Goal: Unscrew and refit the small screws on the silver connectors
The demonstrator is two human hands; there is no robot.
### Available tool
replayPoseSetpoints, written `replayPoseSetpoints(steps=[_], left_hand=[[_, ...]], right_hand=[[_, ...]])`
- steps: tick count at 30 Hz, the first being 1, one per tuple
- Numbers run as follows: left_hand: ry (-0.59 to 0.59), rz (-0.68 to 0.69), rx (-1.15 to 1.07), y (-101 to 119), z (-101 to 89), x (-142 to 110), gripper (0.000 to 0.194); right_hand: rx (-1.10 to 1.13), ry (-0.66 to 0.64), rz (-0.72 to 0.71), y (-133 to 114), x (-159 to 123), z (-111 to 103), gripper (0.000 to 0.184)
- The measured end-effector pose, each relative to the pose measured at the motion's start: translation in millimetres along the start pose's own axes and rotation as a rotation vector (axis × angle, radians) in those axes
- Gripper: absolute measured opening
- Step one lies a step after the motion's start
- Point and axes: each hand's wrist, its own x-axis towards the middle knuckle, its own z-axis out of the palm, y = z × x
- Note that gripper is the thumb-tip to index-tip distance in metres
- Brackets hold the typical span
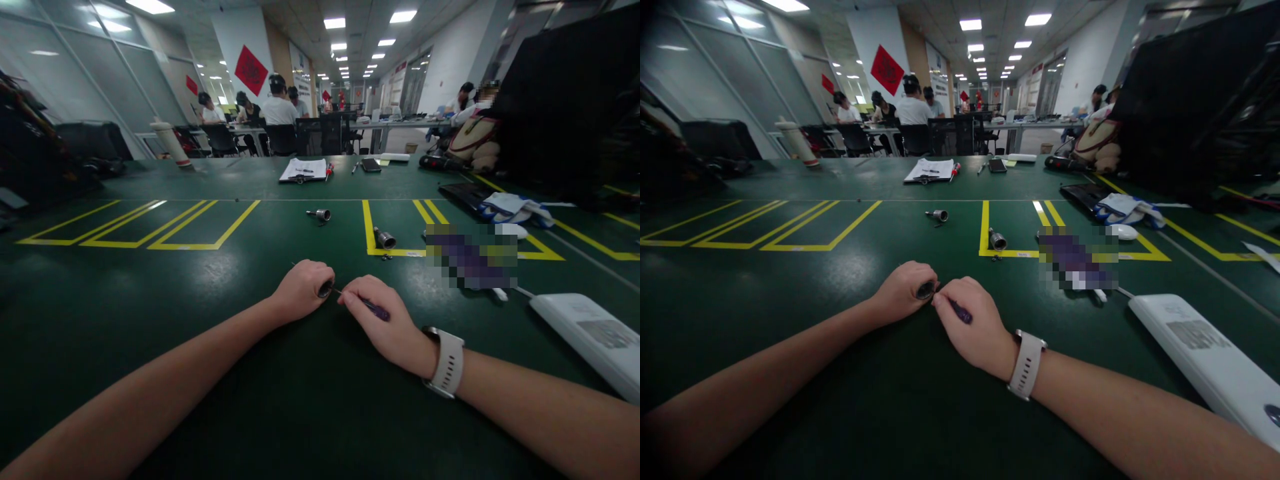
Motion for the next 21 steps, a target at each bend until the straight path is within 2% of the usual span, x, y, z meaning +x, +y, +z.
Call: replayPoseSetpoints(steps=[2,6,11,14,19,21], left_hand=[[-0.021,0.026,0.018,0,-0.3,0,0.005],[-0.015,0.027,-0.008,-1,-1.7,-1,0.006],[0.041,-0.049,-0.163,-3,-1.9,-1,0.003],[0.053,-0.069,-0.192,-4,-1.0,-1,0.004],[0.04,-0.1,-0.071,-3,0.3,0,0.003],[0.005,-0.079,-0.015,-2,0.1,0,0.004]], right_hand=[[0.117,-0.011,0.081,4,3,-2,0.023],[0.495,0.016,0.302,19,10,-4,0.026],[0.698,0.027,0.386,26,11,-2,0.023],[0.655,0.04,0.347,23,9,-3,0.024],[0.24,0.032,0.155,11,3,-3,0.023],[0.172,0.014,0.135,8,2,-2,0.021]])
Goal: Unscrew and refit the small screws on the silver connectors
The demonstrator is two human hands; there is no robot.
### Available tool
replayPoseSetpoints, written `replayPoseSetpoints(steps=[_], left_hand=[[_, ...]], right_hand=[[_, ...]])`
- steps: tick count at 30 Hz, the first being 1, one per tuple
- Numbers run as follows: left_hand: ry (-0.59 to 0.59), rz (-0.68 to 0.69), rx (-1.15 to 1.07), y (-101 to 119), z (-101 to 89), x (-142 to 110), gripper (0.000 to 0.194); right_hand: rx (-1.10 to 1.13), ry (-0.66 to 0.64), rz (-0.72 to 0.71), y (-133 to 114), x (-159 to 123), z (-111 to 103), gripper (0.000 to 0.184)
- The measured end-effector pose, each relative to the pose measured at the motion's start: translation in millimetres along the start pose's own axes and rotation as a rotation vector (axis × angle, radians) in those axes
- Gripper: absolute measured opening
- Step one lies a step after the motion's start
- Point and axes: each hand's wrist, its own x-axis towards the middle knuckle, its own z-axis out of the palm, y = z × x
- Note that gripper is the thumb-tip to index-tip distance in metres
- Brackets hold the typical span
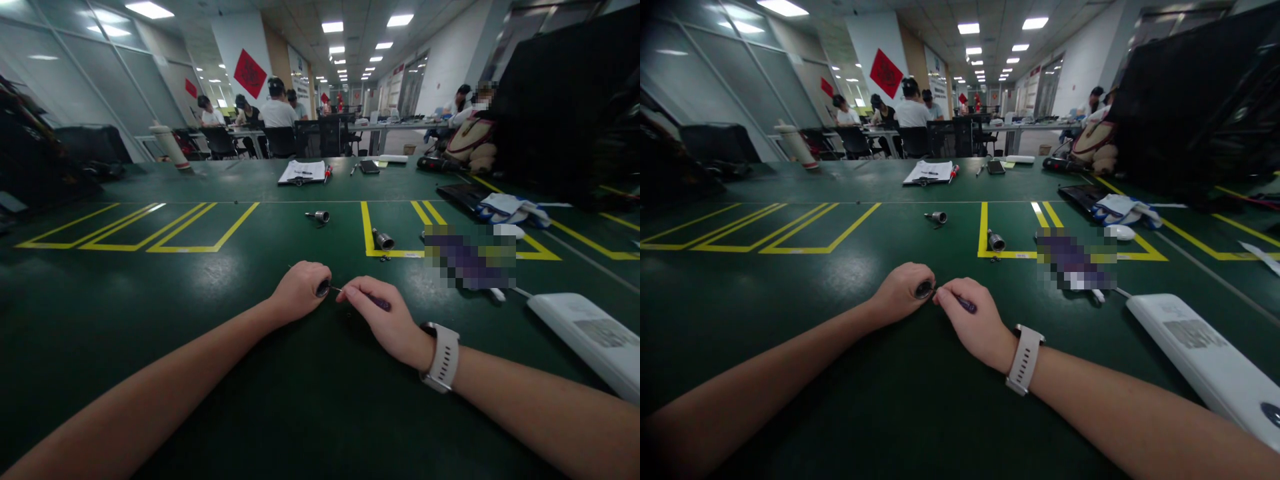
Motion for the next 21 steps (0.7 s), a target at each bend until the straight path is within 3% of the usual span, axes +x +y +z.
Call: replayPoseSetpoints(steps=[4,9,15,21], left_hand=[[-0.034,0.032,0.004,1,-1.4,-1,0.004],[0.033,0.026,-0.116,-2,-2.2,-2,0.003],[0.063,0.016,-0.154,-4,0.5,-1,0.003],[-0.002,0.013,-0.077,-2,0.1,0,0.003]], right_hand=[[0.214,-0.021,0.104,6,5,0,0.024],[0.532,0.009,0.264,15,10,-4,0.024],[0.506,0.016,0.216,11,8,0,0.022],[0.465,0.026,0.199,13,8,0,0.024]])
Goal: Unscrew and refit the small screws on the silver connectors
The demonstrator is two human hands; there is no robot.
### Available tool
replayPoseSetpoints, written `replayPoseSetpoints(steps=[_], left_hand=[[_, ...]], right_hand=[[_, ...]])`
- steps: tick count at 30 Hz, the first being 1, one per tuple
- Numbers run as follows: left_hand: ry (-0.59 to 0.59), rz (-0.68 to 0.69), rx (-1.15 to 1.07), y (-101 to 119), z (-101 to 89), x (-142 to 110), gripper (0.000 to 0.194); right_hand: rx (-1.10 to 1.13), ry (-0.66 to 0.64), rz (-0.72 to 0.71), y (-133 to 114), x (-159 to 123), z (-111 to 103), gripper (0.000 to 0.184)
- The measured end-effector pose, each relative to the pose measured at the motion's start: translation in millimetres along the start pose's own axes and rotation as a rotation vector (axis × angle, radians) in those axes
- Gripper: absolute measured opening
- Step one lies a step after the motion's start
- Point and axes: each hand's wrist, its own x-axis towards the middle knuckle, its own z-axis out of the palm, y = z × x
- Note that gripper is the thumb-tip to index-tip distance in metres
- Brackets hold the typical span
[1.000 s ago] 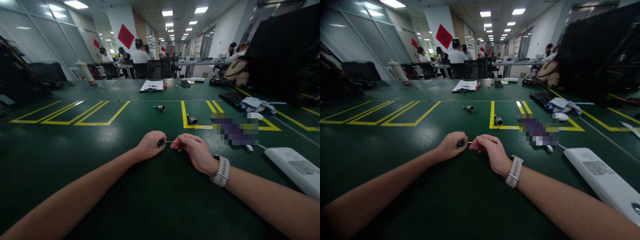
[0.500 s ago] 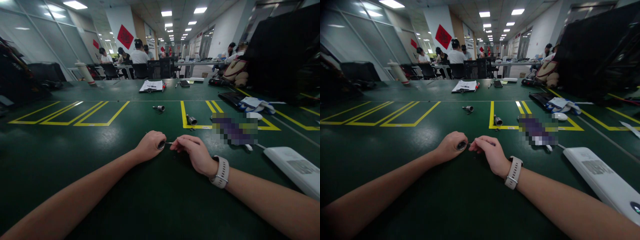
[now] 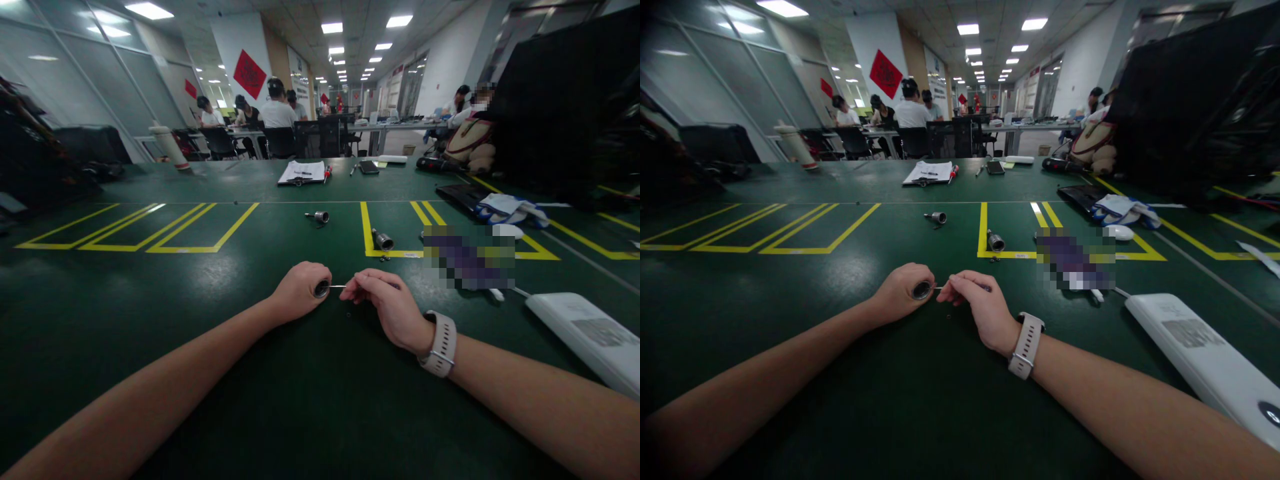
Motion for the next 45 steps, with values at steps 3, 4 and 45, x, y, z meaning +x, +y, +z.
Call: replayPoseSetpoints(steps=[3,4,45], left_hand=[[0.004,-0.005,0.008,0,-0.7,0,0.004],[0.012,-0.004,0.008,0,-0.7,0,0.004],[0.055,0.019,-0.013,-1,2.2,0,0.009]], right_hand=[[-0.001,0.028,-0.01,0,1,-2,0.025],[-0.003,0.036,-0.012,0,1,-3,0.025],[-0.614,-0.063,-0.345,-12,-13,9,0.022]])
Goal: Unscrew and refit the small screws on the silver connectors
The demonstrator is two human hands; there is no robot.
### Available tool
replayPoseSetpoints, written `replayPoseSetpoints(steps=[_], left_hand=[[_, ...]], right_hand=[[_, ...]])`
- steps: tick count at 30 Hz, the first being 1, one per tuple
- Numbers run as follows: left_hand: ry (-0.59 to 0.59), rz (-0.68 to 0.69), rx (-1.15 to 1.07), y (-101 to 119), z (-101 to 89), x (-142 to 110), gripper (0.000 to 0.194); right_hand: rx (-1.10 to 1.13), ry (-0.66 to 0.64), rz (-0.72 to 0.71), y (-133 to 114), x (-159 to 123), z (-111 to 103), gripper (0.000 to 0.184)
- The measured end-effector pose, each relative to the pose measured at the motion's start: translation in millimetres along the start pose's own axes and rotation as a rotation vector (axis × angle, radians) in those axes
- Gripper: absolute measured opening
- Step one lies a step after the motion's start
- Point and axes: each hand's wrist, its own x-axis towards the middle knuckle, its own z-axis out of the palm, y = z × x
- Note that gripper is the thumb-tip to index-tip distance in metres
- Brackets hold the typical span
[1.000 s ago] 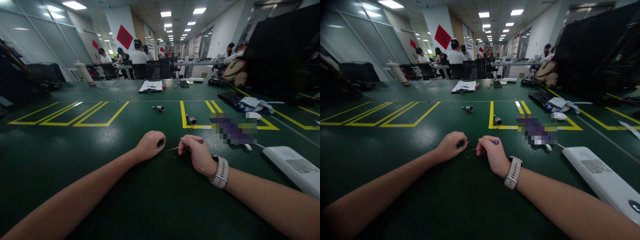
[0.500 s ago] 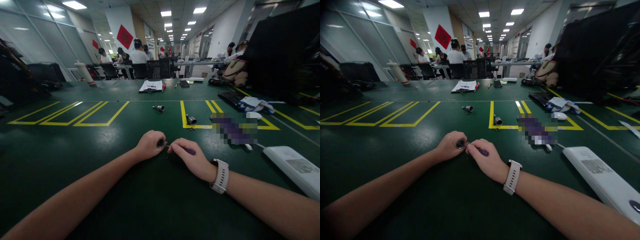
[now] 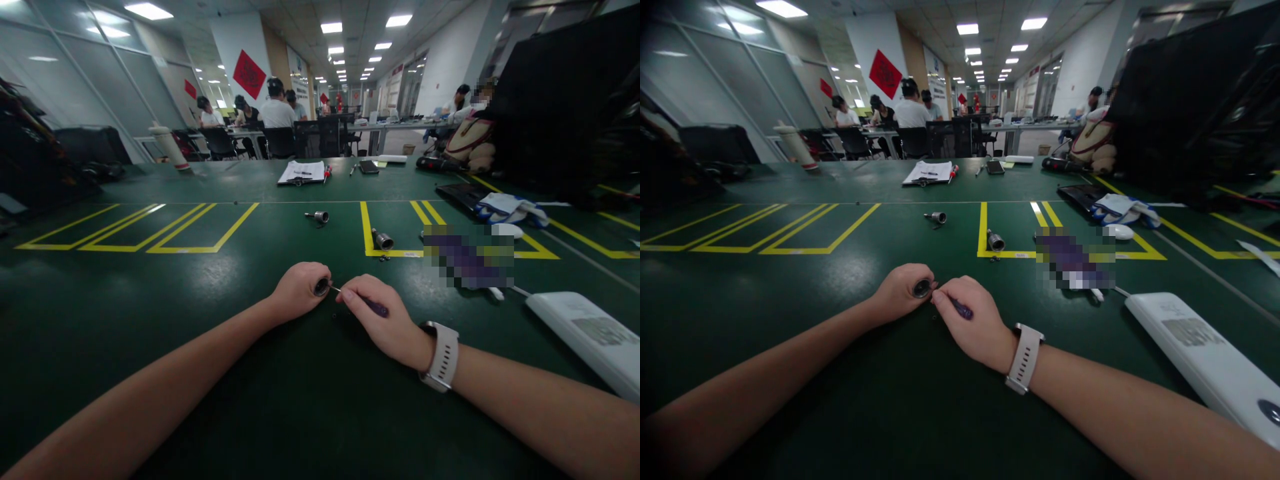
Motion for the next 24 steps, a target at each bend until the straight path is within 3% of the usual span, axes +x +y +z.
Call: replayPoseSetpoints(steps=[2,5,8,11,14,20,24], left_hand=[[-0.022,0.025,0.036,0,-0.7,0,0.007],[-0.062,0.042,0.043,1,-2.3,-1,0.005],[-0.039,0.046,0.0,1,-2.9,-2,0.004],[-0.011,0.056,-0.043,-1,-2.2,-2,0.005],[-0.003,0.036,-0.056,-2,-1.3,-1,0.005],[-0.066,0.011,0.08,1,-1.5,-1,0.004],[-0.082,0.023,0.082,4,-3.9,-1,0.005]], right_hand=[[0.037,-0.022,0.038,2,1,0,0.023],[0.286,-0.033,0.191,9,5,-1,0.026],[0.563,0.003,0.343,17,10,-2,0.027],[0.687,0.014,0.403,20,12,-1,0.026],[0.633,0.042,0.369,15,10,-1,0.027],[0.2,0.015,0.181,3,5,-2,0.026],[0.383,0.005,0.262,9,7,-2,0.028]])
